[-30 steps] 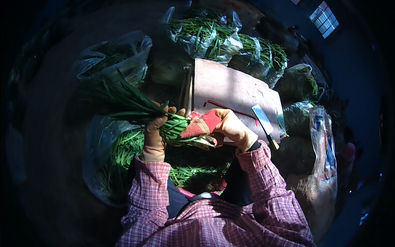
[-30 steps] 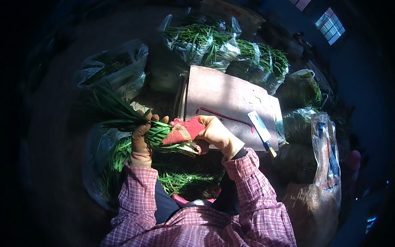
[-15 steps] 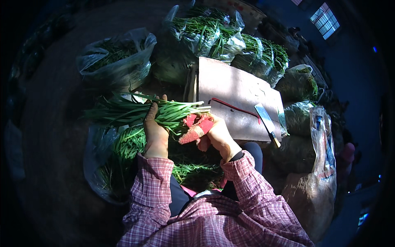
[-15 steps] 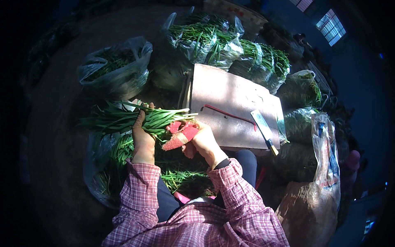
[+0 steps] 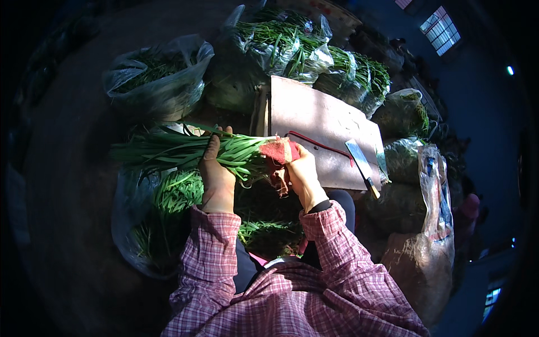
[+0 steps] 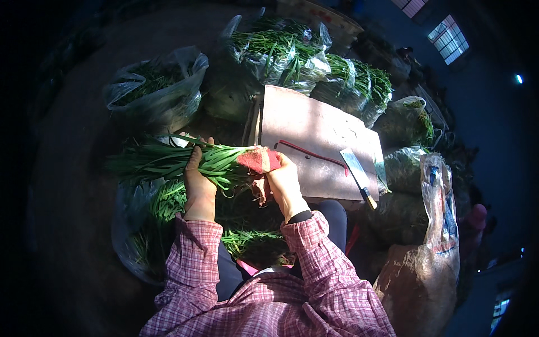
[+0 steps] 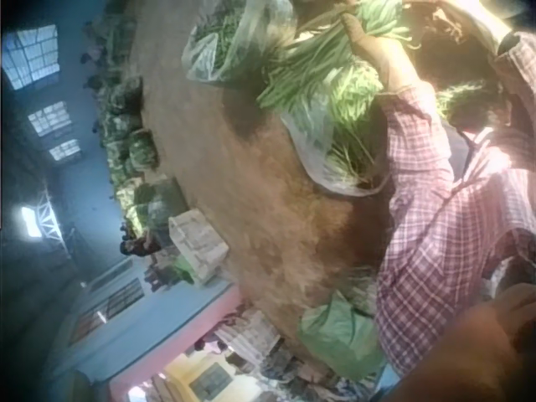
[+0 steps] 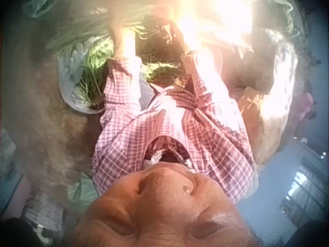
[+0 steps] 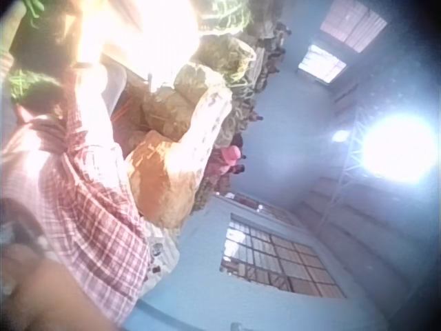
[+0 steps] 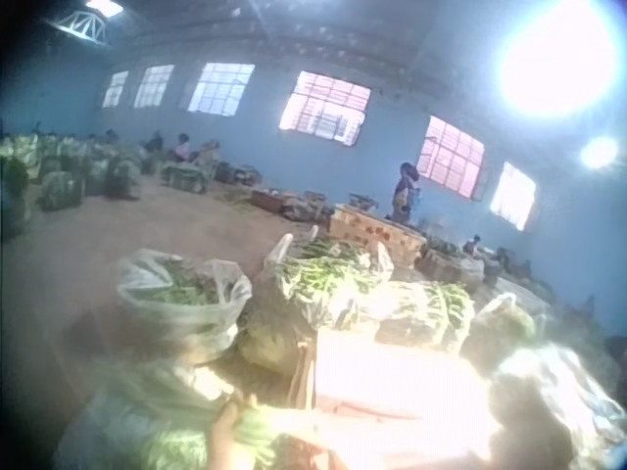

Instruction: The person trims the roots and tops of green onions using a cleaver, ties them into bundles with red straps, and places the bundled vegetables into large plastic bags.

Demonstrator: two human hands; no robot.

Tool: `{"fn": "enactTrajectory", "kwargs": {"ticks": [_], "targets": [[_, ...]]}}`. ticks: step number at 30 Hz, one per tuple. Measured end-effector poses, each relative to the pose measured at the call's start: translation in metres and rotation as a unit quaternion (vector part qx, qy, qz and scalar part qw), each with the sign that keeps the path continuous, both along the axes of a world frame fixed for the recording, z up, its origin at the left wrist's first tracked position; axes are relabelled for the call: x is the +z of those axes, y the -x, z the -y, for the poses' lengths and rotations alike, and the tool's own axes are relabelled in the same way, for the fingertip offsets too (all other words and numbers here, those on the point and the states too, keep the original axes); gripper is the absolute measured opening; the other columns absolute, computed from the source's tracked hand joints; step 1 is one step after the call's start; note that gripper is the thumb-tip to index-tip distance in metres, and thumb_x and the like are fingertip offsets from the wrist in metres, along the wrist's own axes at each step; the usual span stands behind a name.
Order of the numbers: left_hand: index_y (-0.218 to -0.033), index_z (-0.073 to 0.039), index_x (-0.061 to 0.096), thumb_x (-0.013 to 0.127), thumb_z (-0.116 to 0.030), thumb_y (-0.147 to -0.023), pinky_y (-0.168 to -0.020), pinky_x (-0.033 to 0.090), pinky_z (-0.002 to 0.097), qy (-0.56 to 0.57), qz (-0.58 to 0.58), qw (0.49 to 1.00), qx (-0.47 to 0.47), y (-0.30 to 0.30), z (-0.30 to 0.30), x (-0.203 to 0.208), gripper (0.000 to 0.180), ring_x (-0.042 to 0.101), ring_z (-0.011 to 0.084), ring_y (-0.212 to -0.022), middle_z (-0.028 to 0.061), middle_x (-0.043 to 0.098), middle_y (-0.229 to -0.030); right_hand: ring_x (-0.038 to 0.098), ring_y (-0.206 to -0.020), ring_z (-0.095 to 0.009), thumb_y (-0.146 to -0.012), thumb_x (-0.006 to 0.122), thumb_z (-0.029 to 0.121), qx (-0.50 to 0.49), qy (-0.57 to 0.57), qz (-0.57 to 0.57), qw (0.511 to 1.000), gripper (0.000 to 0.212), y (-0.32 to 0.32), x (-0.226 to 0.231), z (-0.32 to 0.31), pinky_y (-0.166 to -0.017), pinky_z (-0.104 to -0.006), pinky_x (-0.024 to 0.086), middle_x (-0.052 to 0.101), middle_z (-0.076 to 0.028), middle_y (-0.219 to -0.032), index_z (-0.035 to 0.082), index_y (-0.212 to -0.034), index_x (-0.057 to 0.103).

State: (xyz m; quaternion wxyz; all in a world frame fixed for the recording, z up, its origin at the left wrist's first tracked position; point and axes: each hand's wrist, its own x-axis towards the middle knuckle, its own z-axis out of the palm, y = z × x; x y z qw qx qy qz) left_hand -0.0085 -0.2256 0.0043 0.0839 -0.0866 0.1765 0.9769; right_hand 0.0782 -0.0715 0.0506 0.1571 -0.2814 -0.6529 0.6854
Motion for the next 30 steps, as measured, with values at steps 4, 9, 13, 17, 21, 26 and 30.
{"fn": "enactTrajectory", "kwargs": {"ticks": [4, 9, 13, 17, 21, 26, 30], "targets": [[-0.144, -0.014, 0.049, 0.064, -0.011, -0.097, -0.108, 0.047, 0.0531, -0.077, -0.008, 0.997, 0.017, 0.005, 0.013, 0.002, 0.049, 0.054, 0.0309, -0.130, 0.0045, 0.054, -0.139, 0.069, -0.089, -0.024, -0.100, 0.057, 0.019, -0.050, 0.180, -0.150, 0.971, 0.030, -0.027, -0.011, -0.050, -0.080, -0.0373, 0.058, 0.071, -0.014, -0.104, -0.002, -0.121, 0.062], [-0.139, -0.005, 0.048, 0.067, -0.011, -0.095, -0.107, 0.048, 0.0521, -0.072, 0.003, 0.997, 0.027, -0.001, 0.004, 0.001, 0.049, 0.058, 0.0304, -0.126, 0.0090, 0.060, -0.132, 0.067, -0.096, -0.020, -0.092, 0.070, 0.024, 0.084, -0.177, 0.096, 0.976, 0.039, -0.009, 0.001, 0.029, -0.083, -0.0344, 0.053, 0.071, -0.011, -0.110, -0.003, -0.119, 0.064], [-0.138, -0.003, 0.050, 0.066, -0.010, -0.096, -0.106, 0.048, 0.0472, -0.062, 0.033, 0.997, 0.023, 0.002, 0.003, -0.002, 0.046, 0.058, 0.0318, -0.125, 0.0095, 0.060, -0.132, 0.068, -0.093, -0.020, -0.087, 0.066, 0.008, 0.030, -0.046, 0.057, 0.997, 0.025, -0.008, -0.023, 0.000, -0.078, -0.0328, 0.054, 0.072, -0.010, -0.099, 0.000, -0.110, 0.067], [-0.137, -0.003, 0.051, 0.066, -0.013, -0.096, -0.107, 0.047, 0.0496, -0.081, 0.013, 0.996, 0.041, 0.001, 0.015, 0.001, 0.045, 0.056, 0.0303, -0.127, 0.0084, 0.058, -0.134, 0.069, -0.088, -0.029, -0.092, 0.059, 0.011, -0.021, -0.119, 0.023, 0.992, 0.026, -0.045, -0.028, -0.065, -0.070, -0.0416, 0.057, 0.071, -0.014, -0.096, 0.004, -0.117, 0.063], [-0.133, -0.008, 0.053, 0.067, -0.011, -0.095, -0.107, 0.048, 0.0528, -0.090, -0.017, 0.995, 0.049, 0.001, 0.024, 0.005, 0.041, 0.058, 0.0299, -0.122, 0.0074, 0.060, -0.129, 0.070, -0.084, -0.023, -0.095, 0.068, 0.019, 0.095, 0.060, -0.061, 0.992, 0.033, -0.033, 0.018, 0.004, -0.062, -0.0405, 0.059, 0.070, -0.012, -0.093, 0.006, -0.124, 0.059], [-0.126, -0.019, 0.060, 0.069, -0.008, -0.090, -0.105, 0.049, 0.0523, -0.122, -0.107, 0.986, 0.032, 0.000, 0.038, -0.006, 0.039, 0.063, 0.0223, -0.099, 0.0019, 0.065, -0.106, 0.070, -0.074, -0.016, -0.093, 0.072, 0.013, 0.084, -0.062, 0.128, 0.986, 0.025, -0.032, 0.008, 0.000, -0.061, -0.0321, 0.057, 0.072, -0.007, -0.093, 0.008, -0.116, 0.066], [-0.128, -0.017, 0.055, 0.073, -0.010, -0.089, -0.107, 0.048, 0.0539, -0.179, -0.178, 0.967, -0.023, 0.001, 0.049, -0.011, 0.043, 0.065, 0.0237, -0.099, 0.0052, 0.065, -0.109, 0.063, -0.086, -0.017, -0.105, 0.050, 0.038, 0.177, 0.205, -0.268, 0.925, 0.040, -0.043, 0.040, -0.075, -0.071, -0.0300, 0.053, 0.064, -0.004, -0.097, 0.002, -0.121, 0.060]]}}
